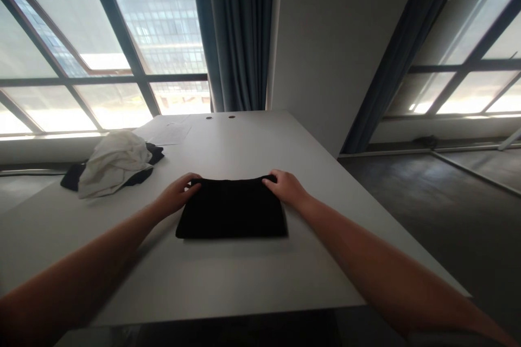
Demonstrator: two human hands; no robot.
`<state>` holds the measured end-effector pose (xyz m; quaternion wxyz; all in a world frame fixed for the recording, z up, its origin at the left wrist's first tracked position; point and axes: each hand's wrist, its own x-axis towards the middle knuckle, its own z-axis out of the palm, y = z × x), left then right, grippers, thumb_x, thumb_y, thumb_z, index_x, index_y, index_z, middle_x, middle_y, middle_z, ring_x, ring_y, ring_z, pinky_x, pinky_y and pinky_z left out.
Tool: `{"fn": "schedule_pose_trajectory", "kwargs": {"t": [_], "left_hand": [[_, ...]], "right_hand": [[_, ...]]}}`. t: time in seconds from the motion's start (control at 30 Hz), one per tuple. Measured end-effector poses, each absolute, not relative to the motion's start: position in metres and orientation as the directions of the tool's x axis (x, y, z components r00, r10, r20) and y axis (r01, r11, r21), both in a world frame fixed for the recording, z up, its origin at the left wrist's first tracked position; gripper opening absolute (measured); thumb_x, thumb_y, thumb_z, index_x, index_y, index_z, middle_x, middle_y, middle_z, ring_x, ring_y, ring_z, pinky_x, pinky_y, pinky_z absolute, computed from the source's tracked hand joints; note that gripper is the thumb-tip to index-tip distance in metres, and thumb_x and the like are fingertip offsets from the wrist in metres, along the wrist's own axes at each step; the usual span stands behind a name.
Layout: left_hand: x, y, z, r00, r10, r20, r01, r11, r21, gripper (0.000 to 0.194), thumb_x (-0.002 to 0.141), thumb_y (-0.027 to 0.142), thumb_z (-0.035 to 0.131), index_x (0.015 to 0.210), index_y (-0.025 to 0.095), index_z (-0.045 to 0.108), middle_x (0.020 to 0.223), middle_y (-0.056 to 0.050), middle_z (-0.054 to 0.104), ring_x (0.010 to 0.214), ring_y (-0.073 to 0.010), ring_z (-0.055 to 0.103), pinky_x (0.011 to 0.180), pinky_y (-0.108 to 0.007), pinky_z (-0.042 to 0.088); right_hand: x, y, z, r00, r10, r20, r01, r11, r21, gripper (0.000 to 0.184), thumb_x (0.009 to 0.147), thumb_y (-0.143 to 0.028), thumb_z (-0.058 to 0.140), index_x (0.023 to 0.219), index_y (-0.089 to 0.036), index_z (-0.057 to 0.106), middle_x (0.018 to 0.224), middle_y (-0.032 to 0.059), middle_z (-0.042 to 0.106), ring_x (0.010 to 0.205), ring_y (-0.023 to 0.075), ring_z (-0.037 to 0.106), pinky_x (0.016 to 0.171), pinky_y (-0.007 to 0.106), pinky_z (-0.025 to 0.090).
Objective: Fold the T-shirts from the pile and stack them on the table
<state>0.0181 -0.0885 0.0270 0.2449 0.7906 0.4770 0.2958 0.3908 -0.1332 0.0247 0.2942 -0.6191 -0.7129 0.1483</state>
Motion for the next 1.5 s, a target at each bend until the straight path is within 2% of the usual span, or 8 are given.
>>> {"fn": "schedule_pose_trajectory", "kwargs": {"t": [0.13,0.4,0.67,0.87,0.93,1.17,1.3,1.5], "left_hand": [[0.016,-0.070,0.005,0.385,0.908,0.165,0.603,-0.383,0.700,0.047,0.088,0.062,0.054,0.114,0.023,0.064,0.115,-0.007,0.075,0.099,-0.0234,0.069,0.096,-0.041,0.057],[0.007,-0.073,-0.003,0.317,0.930,0.188,0.588,-0.348,0.730,0.046,0.088,0.058,0.059,0.119,0.023,0.057,0.113,-0.006,0.075,0.084,-0.0173,0.069,0.088,-0.036,0.058],[0.009,-0.073,0.011,0.444,0.838,0.317,0.669,-0.545,0.506,0.041,0.097,0.051,0.051,0.125,0.026,0.069,0.126,-0.006,0.073,0.111,-0.0229,0.070,0.110,-0.040,0.053],[0.008,-0.065,0.004,0.470,0.852,0.232,0.659,-0.513,0.550,0.047,0.100,0.053,0.043,0.128,0.025,0.068,0.128,-0.007,0.073,0.117,-0.0242,0.068,0.112,-0.040,0.052],[0.008,-0.065,0.002,0.481,0.853,0.204,0.655,-0.504,0.563,0.051,0.100,0.055,0.039,0.128,0.024,0.068,0.129,-0.008,0.073,0.122,-0.0260,0.067,0.117,-0.043,0.049],[0.003,-0.072,0.002,0.429,0.887,0.169,0.664,-0.437,0.607,0.051,0.099,0.062,0.039,0.121,0.024,0.066,0.111,-0.007,0.076,0.104,-0.0255,0.070,0.102,-0.040,0.054],[0.001,-0.075,0.002,0.405,0.899,0.165,0.661,-0.413,0.626,0.049,0.098,0.062,0.041,0.116,0.024,0.065,0.103,-0.005,0.076,0.097,-0.0234,0.069,0.095,-0.036,0.053],[0.005,-0.076,0.004,0.363,0.922,0.136,0.710,-0.369,0.600,0.047,0.095,0.061,0.040,0.112,0.025,0.064,0.102,-0.005,0.075,0.098,-0.0250,0.068,0.095,-0.038,0.052]], "right_hand": [[0.397,-0.118,-0.004,-0.193,0.911,0.364,0.730,0.381,-0.568,0.023,0.093,-0.037,0.058,0.099,-0.016,0.065,0.122,0.0119,0.065,0.108,0.0224,0.061,0.096,0.032,0.048],[0.397,-0.118,-0.011,-0.093,0.958,0.270,0.745,0.247,-0.619,0.029,0.099,-0.043,0.057,0.111,-0.017,0.062,0.102,0.0064,0.068,0.083,0.0177,0.062,0.085,0.029,0.048],[0.404,-0.110,-0.013,-0.103,0.984,0.148,0.691,0.178,-0.701,0.032,0.099,-0.038,0.062,0.123,-0.018,0.068,0.117,0.0078,0.070,0.103,0.0199,0.066,0.096,0.030,0.051],[0.407,-0.100,-0.014,-0.101,0.984,0.145,0.875,0.158,-0.457,0.032,0.099,-0.044,0.067,0.101,-0.012,0.073,0.111,0.0137,0.068,0.107,0.0257,0.064,0.098,0.032,0.049],[0.407,-0.102,-0.013,-0.101,0.987,0.128,0.871,0.150,-0.469,0.033,0.099,-0.044,0.066,0.096,-0.012,0.071,0.109,0.0133,0.068,0.103,0.0251,0.063,0.094,0.031,0.048],[0.400,-0.121,-0.007,-0.083,0.987,0.139,0.558,0.162,-0.814,0.039,0.100,-0.054,0.055,0.114,-0.017,0.057,0.097,0.0033,0.066,0.087,0.0176,0.062,0.081,0.027,0.049],[0.395,-0.129,0.000,-0.075,0.997,-0.030,0.294,-0.006,-0.956,0.049,0.097,-0.054,0.062,0.127,-0.020,0.045,0.097,0.0024,0.066,0.079,0.0154,0.063,0.070,0.023,0.050],[0.410,-0.147,0.016,-0.419,0.875,-0.244,0.050,-0.246,-0.968,0.110,0.083,-0.047,0.088,0.165,-0.031,0.017,0.108,0.0037,0.067,0.094,0.0186,0.070,0.081,0.027,0.059]]}}
